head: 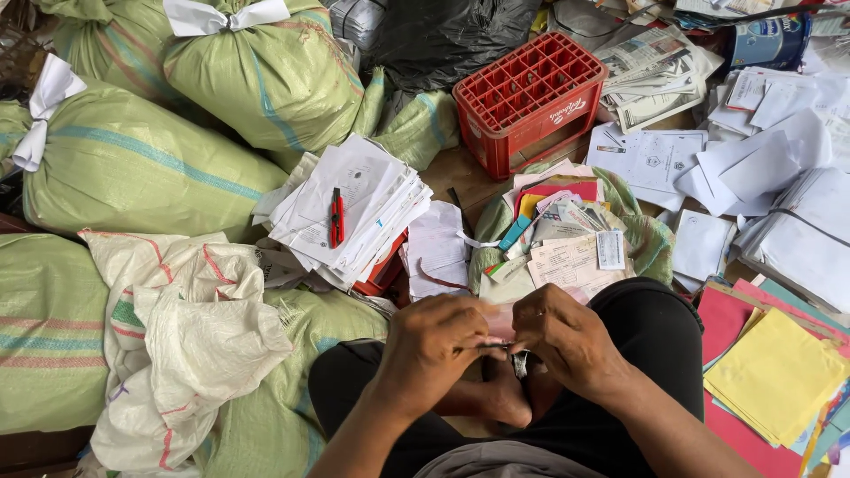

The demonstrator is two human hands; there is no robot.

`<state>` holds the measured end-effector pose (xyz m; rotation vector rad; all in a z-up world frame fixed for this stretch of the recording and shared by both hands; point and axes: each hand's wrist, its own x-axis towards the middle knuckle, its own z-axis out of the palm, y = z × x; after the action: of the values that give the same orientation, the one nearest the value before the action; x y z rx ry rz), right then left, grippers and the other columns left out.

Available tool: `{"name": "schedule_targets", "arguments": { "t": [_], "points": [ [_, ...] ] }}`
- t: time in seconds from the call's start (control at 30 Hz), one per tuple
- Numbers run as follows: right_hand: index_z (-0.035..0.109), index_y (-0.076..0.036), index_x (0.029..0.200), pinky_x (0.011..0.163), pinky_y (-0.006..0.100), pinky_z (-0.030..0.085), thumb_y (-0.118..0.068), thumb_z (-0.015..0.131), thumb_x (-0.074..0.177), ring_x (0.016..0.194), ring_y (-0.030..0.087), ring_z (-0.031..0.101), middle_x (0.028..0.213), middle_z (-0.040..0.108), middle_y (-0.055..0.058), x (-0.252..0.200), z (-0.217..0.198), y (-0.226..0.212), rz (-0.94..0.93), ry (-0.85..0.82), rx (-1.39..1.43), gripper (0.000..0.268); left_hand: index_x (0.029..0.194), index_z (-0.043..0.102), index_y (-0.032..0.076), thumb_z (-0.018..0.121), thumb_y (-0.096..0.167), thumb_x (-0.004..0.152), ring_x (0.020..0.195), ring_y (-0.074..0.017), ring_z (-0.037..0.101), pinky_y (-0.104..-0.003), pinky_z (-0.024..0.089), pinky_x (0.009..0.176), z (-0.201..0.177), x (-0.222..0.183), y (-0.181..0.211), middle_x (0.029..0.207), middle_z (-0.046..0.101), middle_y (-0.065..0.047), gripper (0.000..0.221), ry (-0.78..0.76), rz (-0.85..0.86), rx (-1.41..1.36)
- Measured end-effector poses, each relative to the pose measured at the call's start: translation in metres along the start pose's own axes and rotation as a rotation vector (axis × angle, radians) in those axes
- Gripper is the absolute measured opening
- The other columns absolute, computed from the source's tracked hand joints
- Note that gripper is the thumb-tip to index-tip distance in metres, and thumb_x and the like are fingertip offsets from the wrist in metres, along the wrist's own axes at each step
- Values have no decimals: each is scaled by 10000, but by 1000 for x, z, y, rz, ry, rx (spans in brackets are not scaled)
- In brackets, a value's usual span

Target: The person sorts through piles of paper and folders to remove non-recyclable components by hand.

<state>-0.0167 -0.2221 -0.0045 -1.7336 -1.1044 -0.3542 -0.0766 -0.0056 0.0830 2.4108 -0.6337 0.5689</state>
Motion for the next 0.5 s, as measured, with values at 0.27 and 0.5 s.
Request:
{"name": "schedule_targets", "arguments": {
  "t": [0.27,0.5],
  "points": [
    [650,-95,955,726,357,553,-92,820,760,898,263,668,983,662,70,12,-6,-4,-82,-82,6,259,1293,716,70,739,33,870,865,-256,769,-376,602,781,10,-5,-20,947,766,-91,425,-266,-56,-146],
    [624,-90,934,727,352,549,7,749,732,898,248,668,990,669,58,9,-17,-8,-47,-77,17,258,1031,685,48,726,121,901,906,-208,726,-355,586,814,8,-1,-10,1024,716,-58,155,-56,423,187]
  ]
}}
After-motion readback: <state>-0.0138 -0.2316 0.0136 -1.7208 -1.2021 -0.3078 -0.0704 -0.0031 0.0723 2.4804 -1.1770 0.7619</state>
